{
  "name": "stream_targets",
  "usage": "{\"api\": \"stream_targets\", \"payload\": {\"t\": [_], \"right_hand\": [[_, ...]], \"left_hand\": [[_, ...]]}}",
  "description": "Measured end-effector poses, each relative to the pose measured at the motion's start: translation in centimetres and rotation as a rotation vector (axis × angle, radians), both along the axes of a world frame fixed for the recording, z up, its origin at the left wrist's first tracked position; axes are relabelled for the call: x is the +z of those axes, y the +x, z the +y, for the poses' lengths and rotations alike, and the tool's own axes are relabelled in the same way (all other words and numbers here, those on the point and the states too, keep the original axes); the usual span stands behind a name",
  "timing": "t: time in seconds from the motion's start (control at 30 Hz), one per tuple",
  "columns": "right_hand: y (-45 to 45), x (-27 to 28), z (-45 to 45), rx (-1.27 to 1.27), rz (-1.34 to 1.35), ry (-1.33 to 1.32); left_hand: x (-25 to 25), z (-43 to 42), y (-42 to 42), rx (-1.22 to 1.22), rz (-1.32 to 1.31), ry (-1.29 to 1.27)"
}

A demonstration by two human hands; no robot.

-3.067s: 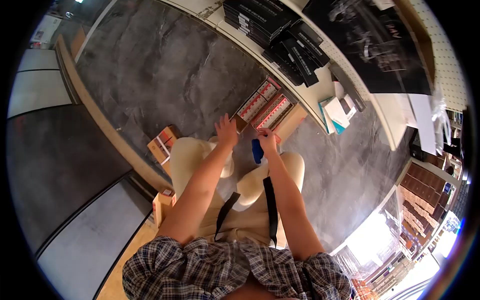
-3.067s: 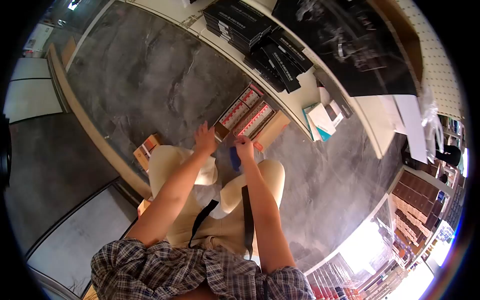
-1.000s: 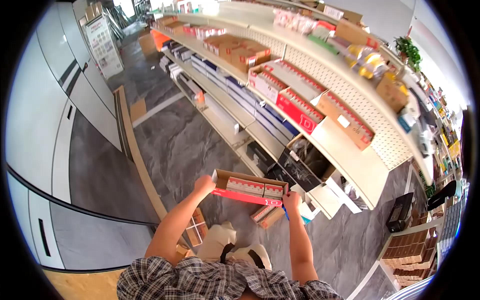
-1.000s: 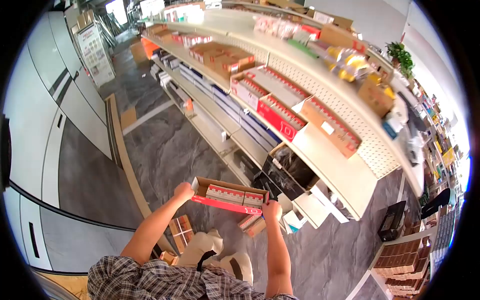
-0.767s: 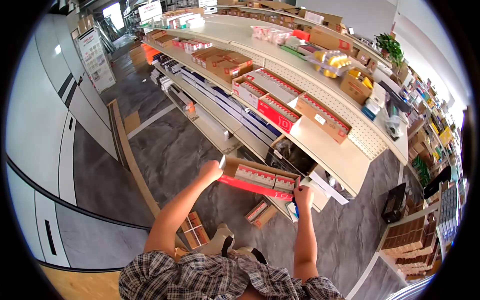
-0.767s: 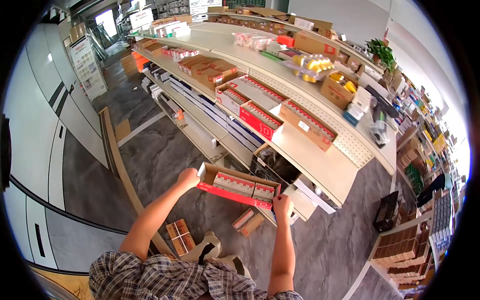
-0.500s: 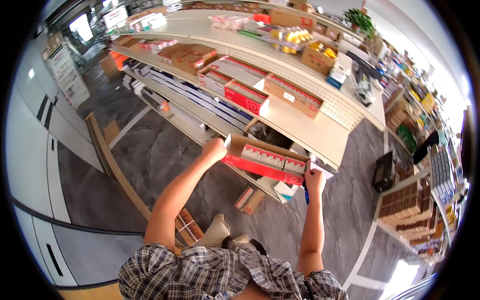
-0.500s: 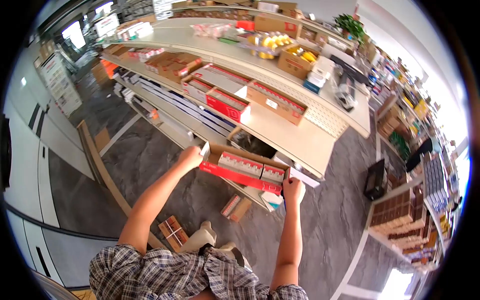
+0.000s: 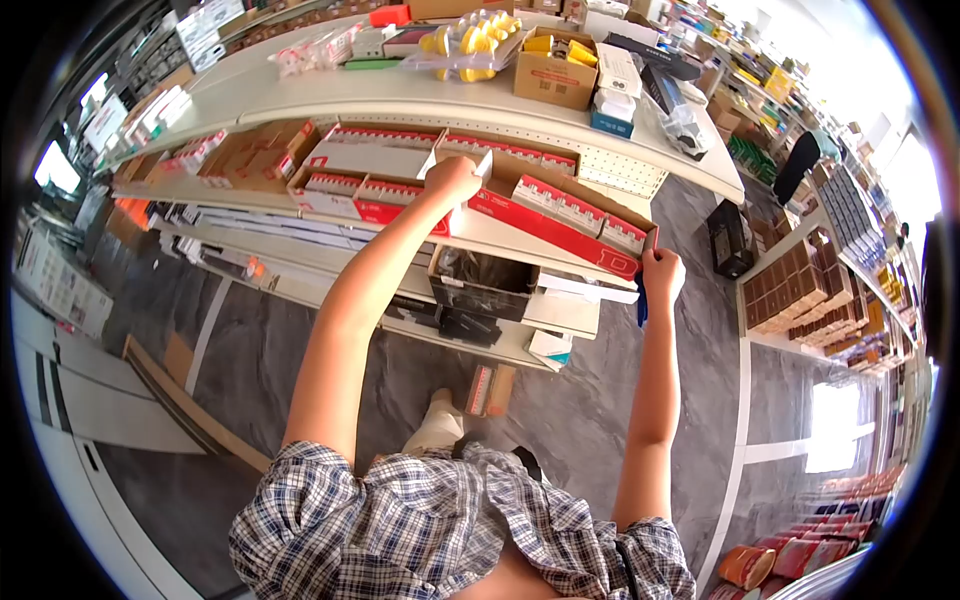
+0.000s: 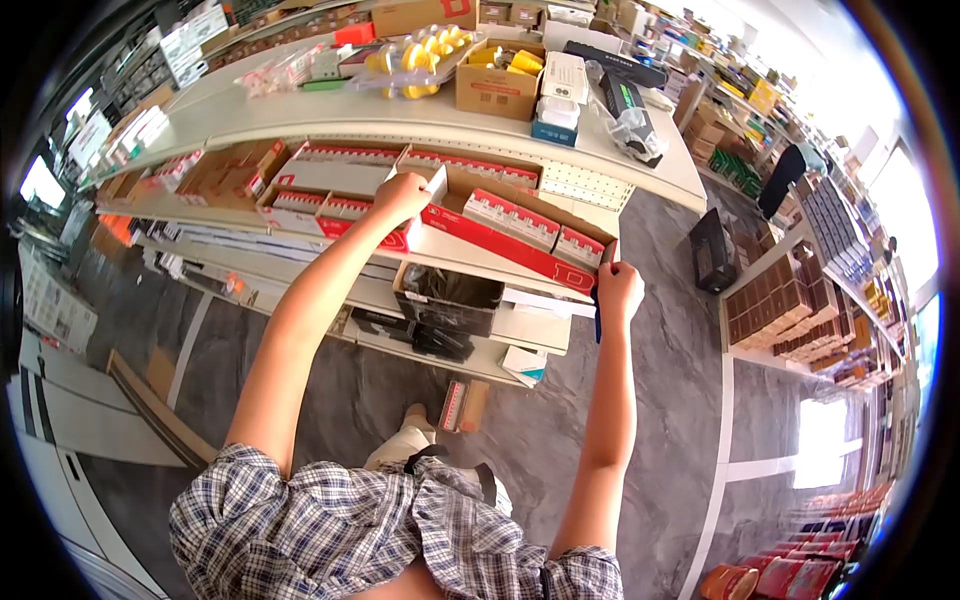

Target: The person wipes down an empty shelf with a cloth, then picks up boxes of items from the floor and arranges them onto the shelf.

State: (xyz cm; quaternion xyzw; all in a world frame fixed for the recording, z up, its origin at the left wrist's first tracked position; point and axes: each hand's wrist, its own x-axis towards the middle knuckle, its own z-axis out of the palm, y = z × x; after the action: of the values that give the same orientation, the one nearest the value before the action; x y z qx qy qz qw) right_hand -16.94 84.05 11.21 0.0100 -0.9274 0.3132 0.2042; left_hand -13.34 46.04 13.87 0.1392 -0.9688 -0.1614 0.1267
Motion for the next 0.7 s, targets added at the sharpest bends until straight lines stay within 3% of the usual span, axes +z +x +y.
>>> {"api": "stream_targets", "payload": {"t": [0.2, 0.43, 0.7], "right_hand": [[-3.2, 0.8, -4.3, -0.014, -0.022, -0.019], [-5.1, -2.1, -4.9, -0.030, -0.046, 0.036], [-9.3, -6.1, -7.5, 0.070, -0.092, 0.066]], "left_hand": [[-1.3, -5.8, -6.2, -0.085, -0.029, 0.052], [-5.0, -6.8, -7.1, -0.137, -0.125, 0.168], [-6.4, -8.1, -7.3, -0.086, -0.162, -0.054]]}}
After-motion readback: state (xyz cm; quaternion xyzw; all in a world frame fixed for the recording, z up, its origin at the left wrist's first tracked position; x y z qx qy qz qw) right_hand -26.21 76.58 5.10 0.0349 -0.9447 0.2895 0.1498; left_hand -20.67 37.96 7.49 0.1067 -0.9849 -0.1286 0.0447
